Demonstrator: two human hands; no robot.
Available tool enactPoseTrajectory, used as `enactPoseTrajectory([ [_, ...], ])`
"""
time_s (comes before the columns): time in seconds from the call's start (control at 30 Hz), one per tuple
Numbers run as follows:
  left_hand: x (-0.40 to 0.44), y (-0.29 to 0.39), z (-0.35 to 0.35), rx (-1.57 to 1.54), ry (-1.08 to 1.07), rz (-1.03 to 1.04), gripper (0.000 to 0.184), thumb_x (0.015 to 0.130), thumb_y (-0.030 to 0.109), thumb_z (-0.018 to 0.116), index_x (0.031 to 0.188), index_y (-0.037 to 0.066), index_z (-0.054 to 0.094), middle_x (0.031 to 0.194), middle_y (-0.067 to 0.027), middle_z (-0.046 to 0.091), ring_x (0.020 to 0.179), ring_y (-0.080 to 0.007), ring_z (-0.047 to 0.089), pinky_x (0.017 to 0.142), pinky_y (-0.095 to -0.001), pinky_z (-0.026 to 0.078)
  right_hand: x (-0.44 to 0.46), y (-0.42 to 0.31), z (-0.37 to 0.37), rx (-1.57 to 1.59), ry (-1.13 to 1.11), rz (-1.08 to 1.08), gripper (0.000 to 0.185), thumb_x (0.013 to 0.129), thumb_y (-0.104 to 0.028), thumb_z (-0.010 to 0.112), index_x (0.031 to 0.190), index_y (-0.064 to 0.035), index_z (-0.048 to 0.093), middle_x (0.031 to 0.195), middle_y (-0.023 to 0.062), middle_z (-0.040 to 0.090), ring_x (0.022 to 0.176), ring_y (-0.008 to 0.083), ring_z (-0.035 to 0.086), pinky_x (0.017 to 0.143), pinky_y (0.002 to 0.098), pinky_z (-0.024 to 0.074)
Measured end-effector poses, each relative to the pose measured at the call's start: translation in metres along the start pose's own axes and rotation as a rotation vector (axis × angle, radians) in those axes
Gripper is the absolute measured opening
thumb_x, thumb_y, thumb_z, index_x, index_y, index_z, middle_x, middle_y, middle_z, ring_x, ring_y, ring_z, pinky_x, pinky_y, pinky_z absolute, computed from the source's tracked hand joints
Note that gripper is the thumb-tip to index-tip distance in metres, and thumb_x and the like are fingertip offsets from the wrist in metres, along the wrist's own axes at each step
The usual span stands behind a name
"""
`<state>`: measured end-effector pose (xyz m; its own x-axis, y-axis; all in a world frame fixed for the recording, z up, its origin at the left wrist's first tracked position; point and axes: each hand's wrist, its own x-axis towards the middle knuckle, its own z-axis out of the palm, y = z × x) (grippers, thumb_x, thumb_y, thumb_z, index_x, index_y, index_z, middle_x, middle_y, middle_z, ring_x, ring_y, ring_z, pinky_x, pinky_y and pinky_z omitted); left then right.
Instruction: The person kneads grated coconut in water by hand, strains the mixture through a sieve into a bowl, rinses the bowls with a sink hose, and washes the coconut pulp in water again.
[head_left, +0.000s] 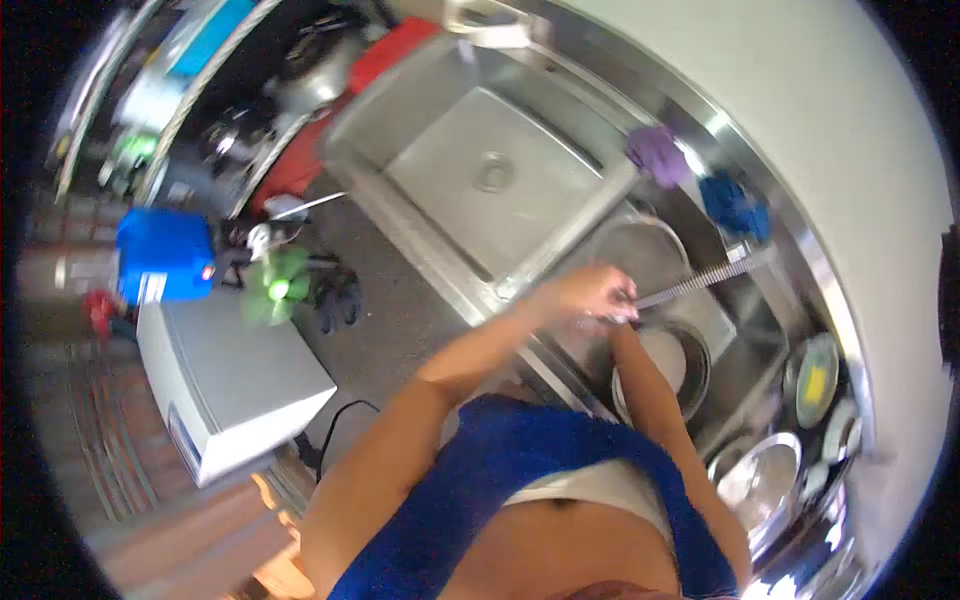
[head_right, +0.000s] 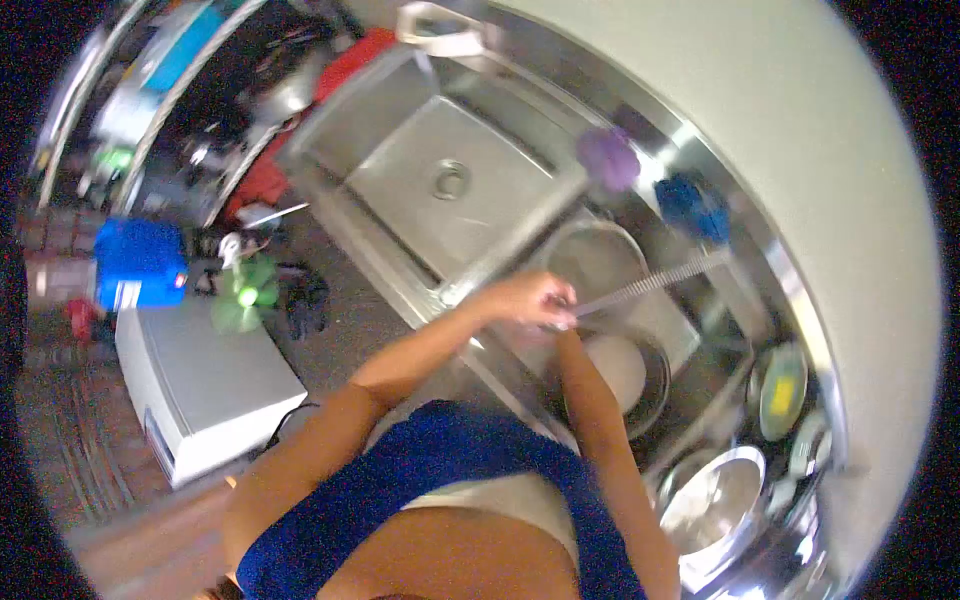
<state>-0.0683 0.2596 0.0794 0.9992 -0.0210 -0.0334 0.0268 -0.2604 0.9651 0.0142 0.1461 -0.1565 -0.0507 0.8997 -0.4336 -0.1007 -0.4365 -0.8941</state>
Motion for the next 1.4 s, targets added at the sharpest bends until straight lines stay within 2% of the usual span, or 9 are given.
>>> enactPoseTrajectory([
  [0.13, -0.011, -0.002, -0.016, 0.031, 0.047, 0.034, 0.034, 0.08, 0.034, 0.068, 0.096, 0.004, 0.066, 0.082, -0.0084, 0.068, 0.071, -0.016, 0.062, 0.063, -0.0302, 0.048, -0.048, 0.031, -0.024, 0.296, -0.222, 0.066, 0.033, 0.078, -0.016, 0.066, 0.105, -0.0005, 0.054, 0.09, 0.0108, 0.061, 0.079, 0.0209, 0.061, 0.066, 0.0328, 0.0496],
  [0.3, -0.027, -0.08, 0.003, -0.347, 0.181, -0.066, 0.033, 0.085, 0.035, 0.062, 0.102, 0.007, 0.066, 0.093, -0.0053, 0.065, 0.078, -0.0148, 0.057, 0.069, -0.0304, 0.046, -0.122, -0.152, 0.048, 0.107, 0.3, 0.107, 0.052, 0.078, -0.013, 0.068, 0.123, 0.0018, 0.047, 0.095, 0.008, 0.059, 0.078, 0.0164, 0.061, 0.061, 0.0289, 0.0522],
  [0.37, -0.028, -0.149, 0.03, -0.37, 0.499, -0.573, 0.021, 0.087, 0.027, 0.058, 0.085, 0.008, 0.065, 0.068, -0.002, 0.059, 0.062, -0.0156, 0.054, 0.058, -0.0343, 0.047, -0.128, -0.171, 0.063, 0.134, 0.493, -0.144, 0.066, 0.077, -0.012, 0.069, 0.134, 0.0003, 0.036, 0.097, 0.0064, 0.058, 0.079, 0.0146, 0.059, 0.061, 0.0265, 0.0501],
  [0.43, -0.023, -0.241, 0.071, -0.32, 0.427, -0.153, 0.017, 0.086, 0.023, 0.056, 0.082, 0.009, 0.065, 0.071, -0.0046, 0.061, 0.062, -0.0177, 0.057, 0.057, -0.0373, 0.047, -0.127, -0.169, 0.058, 0.058, 0.435, -0.114, 0.064, 0.084, -0.018, 0.065, 0.136, -0.0003, 0.033, 0.109, 0.0119, 0.054, 0.093, 0.017, 0.056, 0.069, 0.0253, 0.0468],
  [0.5, -0.02, -0.231, 0.084, -0.573, 0.433, -0.254, 0.017, 0.086, 0.023, 0.055, 0.083, 0.009, 0.065, 0.072, -0.0049, 0.061, 0.062, -0.0179, 0.057, 0.057, -0.0375, 0.047, -0.113, -0.145, 0.046, 0.077, 0.603, -0.138, 0.062, 0.088, -0.027, 0.059, 0.138, -0.0012, 0.032, 0.099, 0.0044, 0.054, 0.085, 0.0138, 0.055, 0.068, 0.0263, 0.0458],
  [0.63, -0.026, -0.181, 0.083, -0.899, 0.502, -0.433, 0.018, 0.086, 0.024, 0.055, 0.083, 0.009, 0.065, 0.072, -0.0055, 0.062, 0.063, -0.0183, 0.057, 0.057, -0.0379, 0.047, -0.109, -0.157, 0.048, -0.021, 0.68, -0.286, 0.05, 0.092, -0.032, 0.053, 0.129, -0.001, 0.044, 0.114, 0.0108, 0.045, 0.097, 0.0174, 0.048, 0.078, 0.0326, 0.0429],
  [0.97, -0.047, -0.098, 0.069, -1.127, 0.688, -0.474, 0.017, 0.086, 0.023, 0.054, 0.086, 0.008, 0.064, 0.074, -0.0071, 0.063, 0.064, -0.0196, 0.06, 0.058, -0.0389, 0.048, -0.13, -0.212, 0.054, -0.422, 0.789, -0.229, 0.038, 0.09, -0.028, 0.051, 0.107, 0.0047, 0.062, 0.086, 0.015, 0.064, 0.079, 0.021, 0.059, 0.073, 0.0341, 0.0455],
  [1.1, 0.031, -0.255, 0.109, -1.468, 0.699, -0.551, 0.013, 0.085, 0.018, 0.056, 0.089, 0.008, 0.063, 0.082, -0.0086, 0.065, 0.07, -0.0213, 0.063, 0.064, -0.039, 0.053, -0.133, -0.226, 0.06, -0.519, 0.815, -0.244, 0.037, 0.089, -0.028, 0.051, 0.1, 0.0047, 0.065, 0.082, 0.016, 0.065, 0.079, 0.021, 0.06, 0.072, 0.0353, 0.0454],
  [1.4, -0.051, -0.136, 0.07, -0.518, 0.227, -0.073, 0.016, 0.085, 0.019, 0.054, 0.09, 0.006, 0.063, 0.087, -0.0103, 0.065, 0.075, -0.0242, 0.064, 0.067, -0.0421, 0.054, -0.135, -0.231, 0.067, -0.359, 0.763, -0.362, 0.037, 0.09, -0.027, 0.055, 0.095, 0.01, 0.062, 0.082, 0.016, 0.065, 0.077, 0.0197, 0.059, 0.065, 0.0363, 0.0463],
])
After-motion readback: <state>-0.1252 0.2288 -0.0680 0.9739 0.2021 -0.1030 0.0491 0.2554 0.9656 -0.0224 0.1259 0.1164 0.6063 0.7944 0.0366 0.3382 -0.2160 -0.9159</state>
